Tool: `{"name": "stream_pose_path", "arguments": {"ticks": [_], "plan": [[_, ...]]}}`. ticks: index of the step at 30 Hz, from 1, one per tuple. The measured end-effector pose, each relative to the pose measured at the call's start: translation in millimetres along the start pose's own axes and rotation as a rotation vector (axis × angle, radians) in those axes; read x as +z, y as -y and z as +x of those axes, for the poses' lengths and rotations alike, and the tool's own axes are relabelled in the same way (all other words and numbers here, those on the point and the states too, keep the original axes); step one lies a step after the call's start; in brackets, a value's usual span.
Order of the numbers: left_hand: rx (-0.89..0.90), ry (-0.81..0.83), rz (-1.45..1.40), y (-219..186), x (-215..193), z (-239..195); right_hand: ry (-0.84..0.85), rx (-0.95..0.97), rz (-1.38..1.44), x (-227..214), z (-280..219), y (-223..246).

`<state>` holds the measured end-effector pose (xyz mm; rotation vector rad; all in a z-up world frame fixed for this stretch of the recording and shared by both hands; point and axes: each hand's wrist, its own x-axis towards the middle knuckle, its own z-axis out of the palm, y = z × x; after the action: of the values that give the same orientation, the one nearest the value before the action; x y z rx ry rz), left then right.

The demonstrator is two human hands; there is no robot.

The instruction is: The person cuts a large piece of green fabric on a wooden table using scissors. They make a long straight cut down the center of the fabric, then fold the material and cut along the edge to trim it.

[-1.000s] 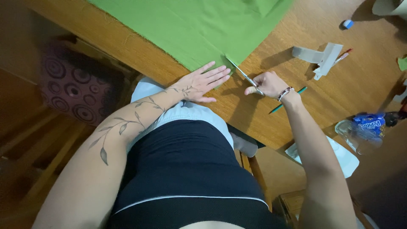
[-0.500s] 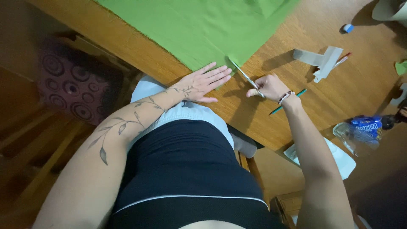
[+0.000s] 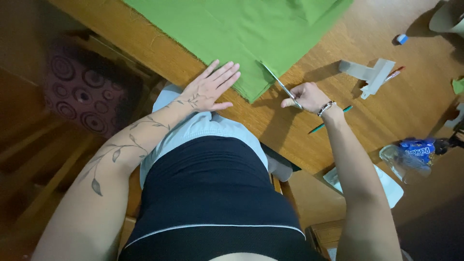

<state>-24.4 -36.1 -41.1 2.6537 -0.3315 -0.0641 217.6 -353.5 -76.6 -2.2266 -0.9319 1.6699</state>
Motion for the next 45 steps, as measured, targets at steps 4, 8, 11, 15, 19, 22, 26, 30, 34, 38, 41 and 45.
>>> {"name": "stream_pose_path", "arguments": {"ticks": [4,8,11,15,19,22,26,30,34,38,41,45], "plan": [[-0.031,-0.019,-0.006,2.2,0.0,-3.7,-0.005,0.004,-0.003,2.6,1.2,-1.4],[-0.042,-0.047,0.015,4.5,0.5,-3.2,-0.007,0.008,-0.031,4.9,1.8,-1.2],[-0.038,-0.060,0.011,4.8,-1.0,-2.2,-0.016,0.012,-0.040,8.9,3.9,-4.8],[-0.025,-0.058,0.043,4.6,-0.7,0.9,-0.019,0.019,-0.046,9.0,3.1,-1.3],[-0.018,-0.067,0.070,4.1,-0.7,5.2,-0.022,0.021,-0.015,6.3,1.6,-3.6],[-0.013,-0.068,0.140,5.7,1.5,5.8,-0.008,0.022,-0.004,4.9,2.0,-3.3],[-0.015,-0.022,0.089,5.8,-0.7,5.9,0.014,-0.003,0.043,0.6,9.7,-1.1],[0.001,-0.035,0.337,8.1,5.9,4.9,0.031,-0.013,0.075,-10.4,9.1,14.3],[0.034,-0.009,0.208,4.3,13.9,6.6,0.045,-0.013,0.081,-13.3,10.0,19.0],[0.117,-0.005,0.274,-0.1,14.7,4.4,0.040,-0.018,0.063,-12.7,13.0,18.6],[0.151,0.004,0.271,-1.4,11.6,3.7,0.038,-0.014,0.063,-9.7,13.4,13.8],[0.171,0.014,0.313,-0.6,8.5,4.2,0.033,-0.014,0.042,-11.2,12.7,16.8]]}}
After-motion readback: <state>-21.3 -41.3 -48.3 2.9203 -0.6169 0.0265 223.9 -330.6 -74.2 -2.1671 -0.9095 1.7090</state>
